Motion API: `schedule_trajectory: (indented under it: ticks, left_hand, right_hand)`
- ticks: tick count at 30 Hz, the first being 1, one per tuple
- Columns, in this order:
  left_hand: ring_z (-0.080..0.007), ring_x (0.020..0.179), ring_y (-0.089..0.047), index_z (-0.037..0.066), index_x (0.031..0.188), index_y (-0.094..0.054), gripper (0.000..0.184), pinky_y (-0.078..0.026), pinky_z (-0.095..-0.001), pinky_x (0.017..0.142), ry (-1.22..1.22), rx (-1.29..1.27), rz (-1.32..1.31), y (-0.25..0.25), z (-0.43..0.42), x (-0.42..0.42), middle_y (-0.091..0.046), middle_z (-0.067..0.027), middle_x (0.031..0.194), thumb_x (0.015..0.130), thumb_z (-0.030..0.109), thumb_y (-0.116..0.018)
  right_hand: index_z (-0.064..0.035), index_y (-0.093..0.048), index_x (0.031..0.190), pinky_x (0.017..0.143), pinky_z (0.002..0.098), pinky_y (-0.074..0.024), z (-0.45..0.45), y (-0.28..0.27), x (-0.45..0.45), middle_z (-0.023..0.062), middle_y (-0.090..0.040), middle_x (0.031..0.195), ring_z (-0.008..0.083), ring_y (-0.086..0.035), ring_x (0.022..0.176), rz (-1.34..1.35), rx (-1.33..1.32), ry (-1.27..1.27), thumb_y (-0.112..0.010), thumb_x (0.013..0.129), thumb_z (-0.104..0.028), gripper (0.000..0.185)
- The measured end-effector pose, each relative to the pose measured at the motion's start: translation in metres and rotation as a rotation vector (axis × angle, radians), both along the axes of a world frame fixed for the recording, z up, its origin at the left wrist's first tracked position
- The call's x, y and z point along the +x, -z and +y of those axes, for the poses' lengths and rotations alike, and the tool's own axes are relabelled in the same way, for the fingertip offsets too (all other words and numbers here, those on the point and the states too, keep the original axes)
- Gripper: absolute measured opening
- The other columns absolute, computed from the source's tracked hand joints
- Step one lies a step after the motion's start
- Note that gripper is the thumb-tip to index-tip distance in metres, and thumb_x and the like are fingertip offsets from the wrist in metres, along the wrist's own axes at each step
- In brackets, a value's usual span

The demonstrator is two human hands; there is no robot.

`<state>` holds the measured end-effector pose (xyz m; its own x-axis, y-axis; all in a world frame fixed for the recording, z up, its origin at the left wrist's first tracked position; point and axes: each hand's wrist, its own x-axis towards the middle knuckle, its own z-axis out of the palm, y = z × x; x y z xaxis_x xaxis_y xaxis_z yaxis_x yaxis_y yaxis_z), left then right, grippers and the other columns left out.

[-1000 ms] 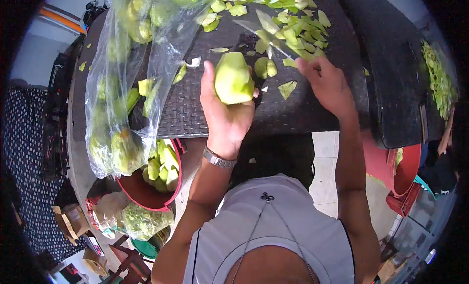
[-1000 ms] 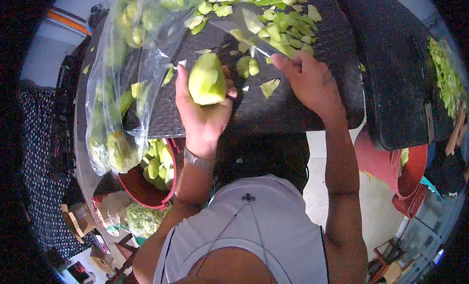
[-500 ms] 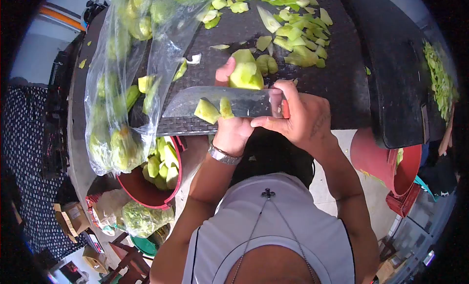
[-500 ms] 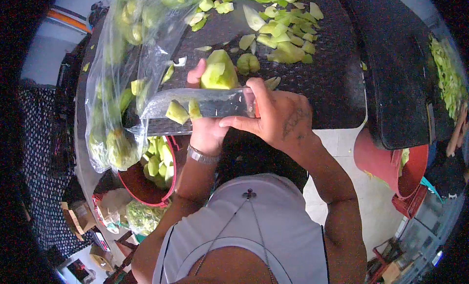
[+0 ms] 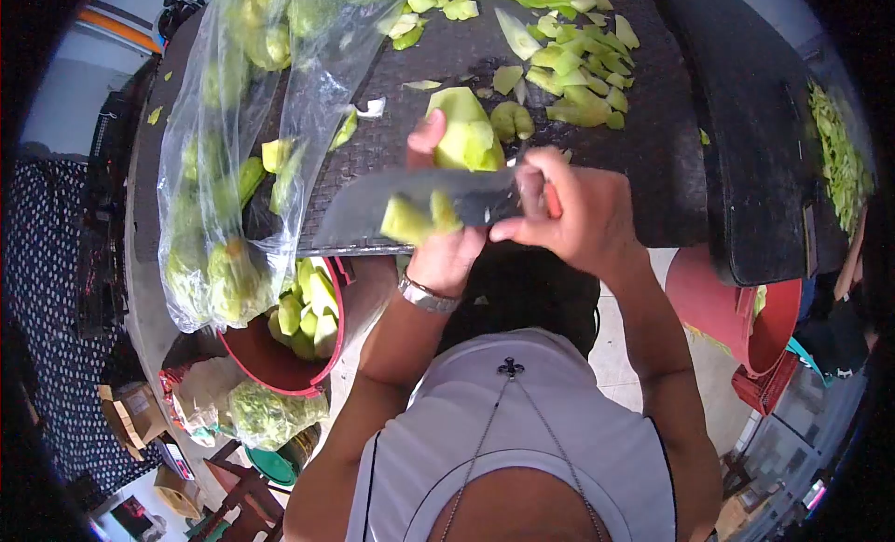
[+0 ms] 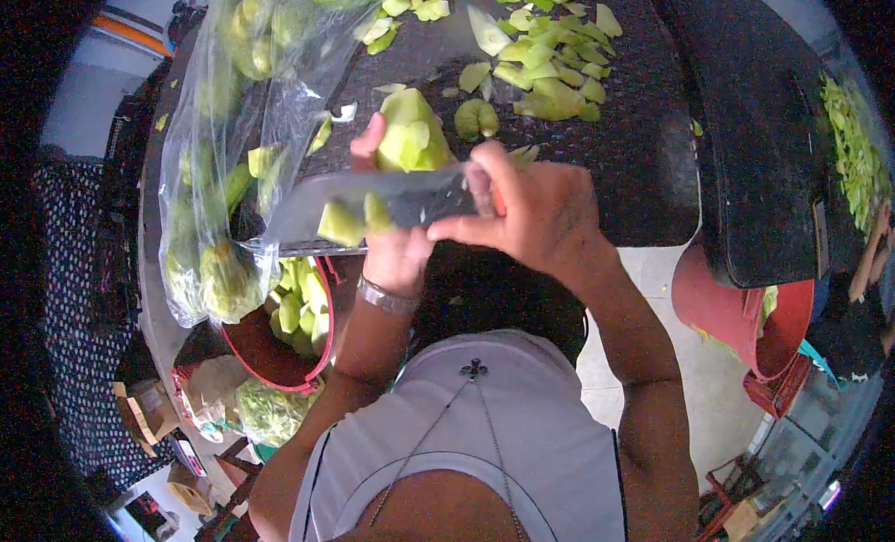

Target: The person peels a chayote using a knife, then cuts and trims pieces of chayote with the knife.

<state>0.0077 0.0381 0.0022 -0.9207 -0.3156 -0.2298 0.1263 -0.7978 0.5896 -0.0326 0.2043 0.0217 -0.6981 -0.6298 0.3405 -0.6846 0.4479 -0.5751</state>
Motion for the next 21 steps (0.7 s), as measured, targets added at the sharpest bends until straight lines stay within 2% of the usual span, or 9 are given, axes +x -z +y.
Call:
schedule_trajectory:
  ticks: [1, 2, 5, 9, 11, 12, 14, 15, 21]
  left_hand:
    - [-0.0196, 0.094, -0.069, 0.009, 0.123, -0.066, 0.045, -0.055, -0.0353, 0.076, -0.068, -0.004, -0.052, 0.002, 0.0, -0.002, -0.072, -0.0064, 0.108, 0.102, 0.049, -0.056]
    - [-0.0228, 0.086, -0.068, 0.009, 0.125, -0.065, 0.046, -0.051, -0.0356, 0.066, -0.077, 0.033, -0.023, 0.008, -0.005, -0.001, -0.071, -0.0081, 0.106, 0.102, 0.048, -0.054]
    - [-0.0278, 0.077, -0.066, 0.007, 0.124, -0.063, 0.048, -0.046, -0.036, 0.056, 0.029, 0.073, 0.001, -0.007, -0.007, 0.002, -0.07, -0.0116, 0.105, 0.102, 0.048, -0.052]
    - [-0.0253, 0.084, -0.069, 0.007, 0.123, -0.062, 0.048, -0.055, -0.0394, 0.065, 0.071, 0.104, 0.0, -0.002, -0.008, 0.0, -0.069, -0.0087, 0.103, 0.102, 0.049, -0.054]
    - [-0.0257, 0.085, -0.071, 0.008, 0.124, -0.062, 0.048, -0.06, -0.0409, 0.07, 0.006, 0.175, -0.021, 0.0, -0.003, -0.003, -0.07, -0.0094, 0.104, 0.102, 0.049, -0.054]
    - [-0.0252, 0.084, -0.073, 0.009, 0.122, -0.063, 0.048, -0.062, -0.0404, 0.075, -0.191, 0.255, -0.203, -0.013, 0.01, -0.003, -0.072, -0.0099, 0.103, 0.101, 0.052, -0.056]
    - [-0.0244, 0.083, -0.074, 0.009, 0.118, -0.066, 0.052, -0.062, -0.0388, 0.075, 0.111, 0.191, -0.13, -0.007, 0.0, 0.005, -0.073, -0.0105, 0.098, 0.096, 0.057, -0.06]
    - [-0.0258, 0.088, -0.072, 0.01, 0.119, -0.067, 0.053, -0.062, -0.0414, 0.08, 0.189, 0.158, -0.109, -0.002, -0.006, 0.004, -0.073, -0.0098, 0.101, 0.094, 0.057, -0.062]
    - [-0.0247, 0.083, -0.071, 0.009, 0.116, -0.067, 0.054, -0.061, -0.0392, 0.076, 0.14, 0.158, -0.14, 0.002, -0.002, 0.005, -0.073, -0.0093, 0.1, 0.092, 0.057, -0.064]
  right_hand:
    - [-0.0127, -0.061, 0.098, 0.052, 0.0384, -0.0529, 0.003, 0.005, -0.008, 0.0026, -0.063, 0.063, 0.0251, -0.069, 0.056, -0.026, 0.029, 0.074, -0.084, 0.076, -0.06, 0.057]
    - [-0.0135, -0.061, 0.098, 0.052, 0.0395, -0.0531, 0.007, 0.011, -0.016, 0.0031, -0.064, 0.063, 0.0259, -0.069, 0.056, -0.052, 0.059, 0.149, -0.083, 0.078, -0.06, 0.056]
    - [-0.0104, -0.064, 0.101, 0.056, 0.041, -0.0529, 0.021, 0.009, -0.039, 0.0069, -0.065, 0.065, 0.0282, -0.067, 0.056, -0.196, 0.112, 0.392, -0.079, 0.084, -0.06, 0.055]
    - [-0.0084, -0.065, 0.102, 0.056, 0.0402, -0.0528, 0.017, -0.008, -0.017, 0.0082, -0.064, 0.064, 0.0279, -0.068, 0.057, -0.28, 0.082, 0.387, -0.079, 0.085, -0.058, 0.054]
    - [-0.0094, -0.064, 0.103, 0.054, 0.0393, -0.0529, 0.012, -0.015, 0.002, 0.0059, -0.064, 0.063, 0.026, -0.068, 0.056, -0.239, 0.092, 0.274, -0.082, 0.082, -0.057, 0.056]
    - [-0.0094, -0.064, 0.104, 0.053, 0.0389, -0.053, 0.009, -0.013, 0.007, 0.0052, -0.063, 0.063, 0.0255, -0.068, 0.055, -0.149, 0.065, 0.21, -0.083, 0.08, -0.058, 0.057]
    - [-0.0094, -0.064, 0.104, 0.051, 0.038, -0.0531, 0.004, -0.004, 0.015, 0.0038, -0.063, 0.062, 0.0243, -0.068, 0.054, 0.031, 0.01, 0.084, -0.085, 0.077, -0.059, 0.06]
    - [-0.0083, -0.064, 0.103, 0.05, 0.0371, -0.0536, 0.002, -0.003, 0.016, 0.0029, -0.062, 0.061, 0.0236, -0.068, 0.054, 0.042, 0.038, 0.082, -0.085, 0.074, -0.062, 0.064]
    - [-0.0065, -0.065, 0.107, 0.049, 0.0371, -0.0533, 0.0, -0.002, 0.013, 0.0031, -0.062, 0.06, 0.0241, -0.068, 0.053, 0.1, 0.029, 0.042, -0.084, 0.074, -0.063, 0.068]
